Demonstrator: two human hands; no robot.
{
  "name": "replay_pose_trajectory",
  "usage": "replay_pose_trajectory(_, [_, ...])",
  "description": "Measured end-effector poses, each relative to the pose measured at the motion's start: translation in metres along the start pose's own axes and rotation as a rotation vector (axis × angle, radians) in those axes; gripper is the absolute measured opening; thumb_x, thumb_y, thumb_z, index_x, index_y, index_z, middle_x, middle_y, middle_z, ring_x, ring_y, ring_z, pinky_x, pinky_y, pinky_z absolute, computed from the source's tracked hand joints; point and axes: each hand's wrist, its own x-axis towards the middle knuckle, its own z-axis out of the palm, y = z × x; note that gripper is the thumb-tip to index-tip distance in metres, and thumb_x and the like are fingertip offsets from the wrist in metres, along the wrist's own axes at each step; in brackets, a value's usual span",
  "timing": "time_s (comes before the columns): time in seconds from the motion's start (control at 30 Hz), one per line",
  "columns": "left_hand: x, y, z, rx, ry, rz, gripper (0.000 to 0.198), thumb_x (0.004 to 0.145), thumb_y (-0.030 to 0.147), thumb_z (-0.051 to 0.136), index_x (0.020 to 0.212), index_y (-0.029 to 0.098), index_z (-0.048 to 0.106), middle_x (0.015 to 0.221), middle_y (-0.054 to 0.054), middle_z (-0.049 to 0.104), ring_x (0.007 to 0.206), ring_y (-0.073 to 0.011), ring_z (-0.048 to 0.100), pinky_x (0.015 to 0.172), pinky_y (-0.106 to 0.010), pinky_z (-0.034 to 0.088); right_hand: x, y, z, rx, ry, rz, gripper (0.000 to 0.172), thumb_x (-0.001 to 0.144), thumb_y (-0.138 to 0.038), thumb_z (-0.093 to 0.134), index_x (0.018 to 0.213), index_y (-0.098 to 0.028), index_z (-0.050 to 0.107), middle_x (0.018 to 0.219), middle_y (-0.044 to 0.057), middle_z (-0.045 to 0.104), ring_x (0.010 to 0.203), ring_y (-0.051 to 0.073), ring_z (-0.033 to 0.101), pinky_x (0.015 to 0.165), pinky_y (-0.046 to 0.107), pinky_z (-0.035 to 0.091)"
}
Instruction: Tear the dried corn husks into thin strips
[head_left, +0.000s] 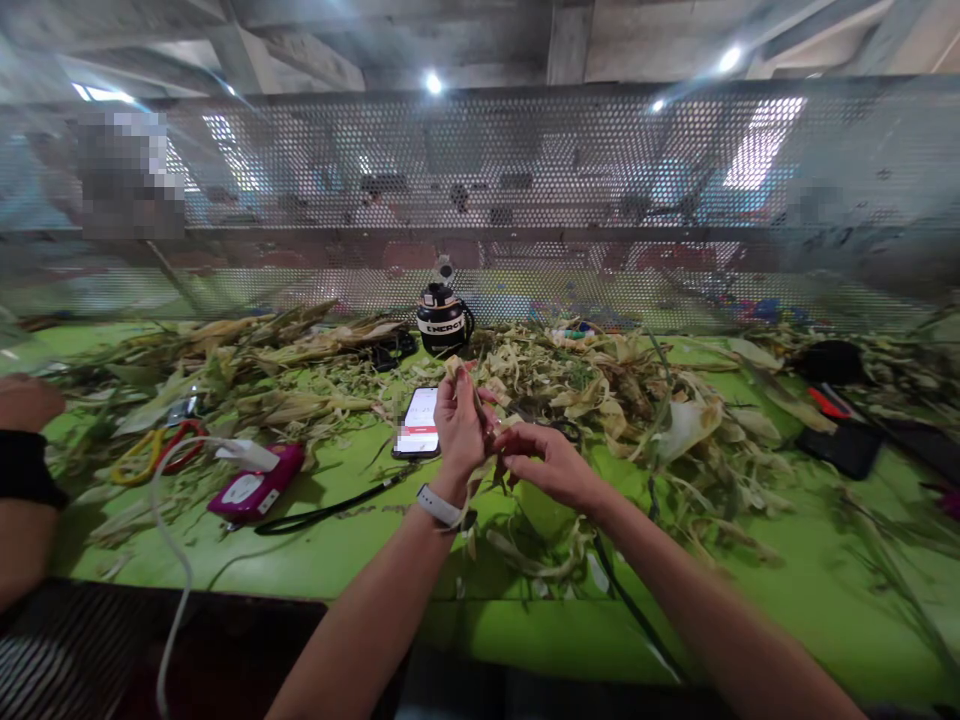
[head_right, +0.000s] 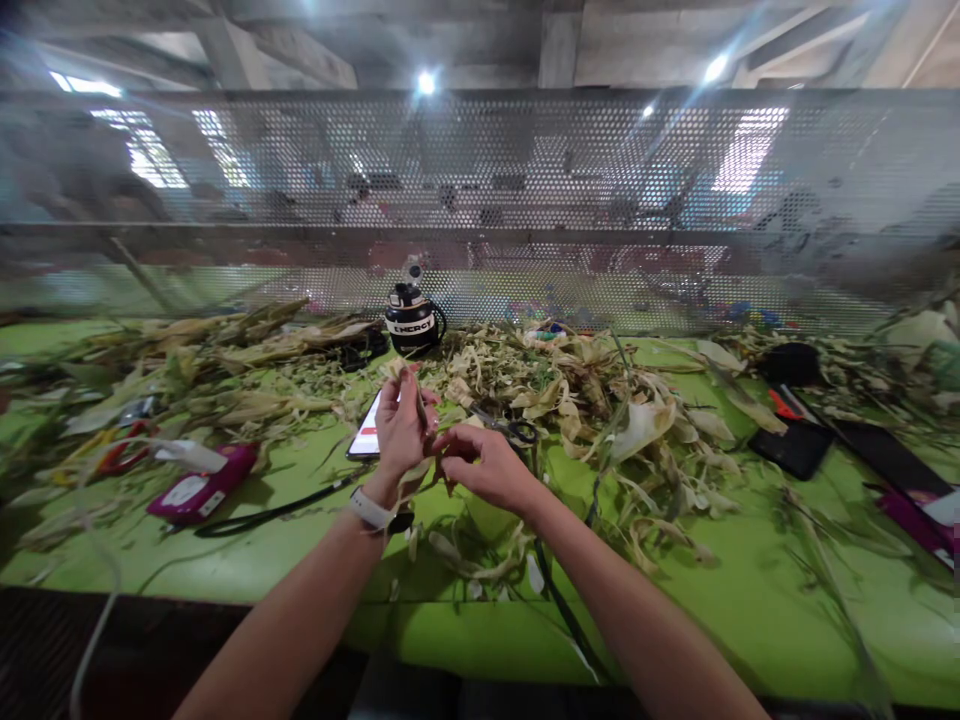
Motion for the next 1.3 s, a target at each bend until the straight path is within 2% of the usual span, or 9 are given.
replay_pose_trajectory(0.13, [-0.003, 0.000, 0.000, -0.010, -0.031, 0.027, 0.043, 0.070, 0.054, 0.063, 0.092, 0.018, 0.055, 0.053, 0.007, 0.055, 0.028, -0.0008, 0.037, 0.029, -0.014, 0.022, 0.000, -0.003, 0.000, 0.138, -0.027, 0.037, 0.009, 0.066, -0.014, 0.053, 0.075, -0.015, 0.056, 0.065, -0.002, 0.059, 0.058, 0.010, 0.056, 0.060, 0.025, 0.048])
replay_pose_trajectory(0.2, [-0.005, -0.001, 0.001, -0.025, -0.032, 0.027, 0.041, 0.071, 0.052, 0.064, 0.093, 0.018, 0.055, 0.053, 0.008, 0.054, 0.028, -0.0003, 0.036, 0.029, -0.013, 0.022, 0.000, -0.004, -0.001, 0.183, -0.040, 0.058, 0.006, 0.069, -0.018, 0.054, 0.072, -0.015, 0.057, 0.063, -0.001, 0.059, 0.056, 0.010, 0.056, 0.056, 0.024, 0.048])
replay_pose_trajectory(0.4, [-0.011, 0.000, 0.003, -0.045, -0.054, 0.015, 0.037, 0.072, 0.048, 0.064, 0.095, 0.020, 0.055, 0.054, 0.008, 0.055, 0.029, -0.0009, 0.036, 0.029, -0.013, 0.023, 0.004, 0.004, 0.004, 0.297, -0.029, 0.152, 0.021, 0.067, -0.028, 0.065, 0.066, -0.017, 0.047, 0.054, -0.005, 0.057, 0.047, 0.008, 0.055, 0.047, 0.022, 0.048])
replay_pose_trajectory(0.57, [-0.012, 0.003, 0.002, -0.035, -0.066, 0.053, 0.035, 0.074, 0.047, 0.064, 0.094, 0.019, 0.056, 0.054, 0.008, 0.055, 0.030, -0.0006, 0.037, 0.030, -0.013, 0.024, 0.005, 0.007, 0.004, 0.323, 0.013, 0.168, 0.037, 0.066, -0.034, 0.071, 0.084, -0.020, 0.043, 0.054, -0.008, 0.058, 0.047, 0.010, 0.056, 0.046, 0.023, 0.048])
replay_pose_trajectory(0.67, [-0.012, 0.003, 0.003, -0.037, -0.060, 0.044, 0.035, 0.074, 0.046, 0.064, 0.095, 0.019, 0.056, 0.054, 0.008, 0.055, 0.030, -0.0010, 0.038, 0.030, -0.013, 0.025, 0.005, 0.007, 0.001, 0.269, -0.060, 0.178, 0.045, 0.069, -0.040, 0.070, 0.099, -0.018, 0.044, 0.054, -0.009, 0.055, 0.044, 0.009, 0.053, 0.045, 0.023, 0.047])
replay_pose_trajectory(0.77, [-0.013, 0.002, 0.003, -0.044, -0.064, 0.031, 0.035, 0.074, 0.046, 0.064, 0.096, 0.020, 0.056, 0.054, 0.008, 0.056, 0.029, -0.0012, 0.037, 0.029, -0.014, 0.023, 0.005, 0.008, -0.002, 0.191, -0.114, 0.140, 0.037, 0.072, -0.045, 0.066, 0.090, -0.016, 0.052, 0.055, -0.008, 0.051, 0.046, 0.007, 0.049, 0.048, 0.022, 0.044])
replay_pose_trajectory(0.9, [-0.011, 0.000, 0.003, -0.057, -0.071, 0.035, 0.035, 0.073, 0.046, 0.064, 0.096, 0.020, 0.057, 0.053, 0.007, 0.056, 0.029, -0.0014, 0.037, 0.029, -0.014, 0.021, 0.006, 0.008, -0.003, 0.029, -0.022, 0.055, 0.034, 0.070, -0.047, 0.067, 0.072, -0.015, 0.055, 0.065, -0.003, 0.053, 0.061, 0.009, 0.048, 0.058, 0.023, 0.040])
replay_pose_trajectory(1.13, [-0.011, 0.001, 0.003, -0.035, -0.060, 0.059, 0.034, 0.075, 0.047, 0.062, 0.093, 0.019, 0.056, 0.052, 0.007, 0.054, 0.029, -0.0011, 0.036, 0.029, -0.014, 0.022, 0.006, 0.011, 0.006, 0.285, -0.081, 0.132, 0.037, 0.070, -0.049, 0.066, 0.074, -0.017, 0.048, 0.066, -0.002, 0.053, 0.064, 0.012, 0.053, 0.065, 0.028, 0.044])
replay_pose_trajectory(1.3, [-0.006, -0.003, 0.000, -0.024, -0.059, 0.070, 0.034, 0.074, 0.046, 0.064, 0.092, 0.018, 0.055, 0.053, 0.007, 0.055, 0.030, -0.0017, 0.038, 0.031, -0.013, 0.026, 0.006, 0.006, 0.007, 0.245, -0.093, 0.158, 0.018, 0.073, -0.029, 0.063, 0.070, -0.016, 0.052, 0.066, -0.002, 0.054, 0.063, 0.011, 0.054, 0.067, 0.029, 0.048])
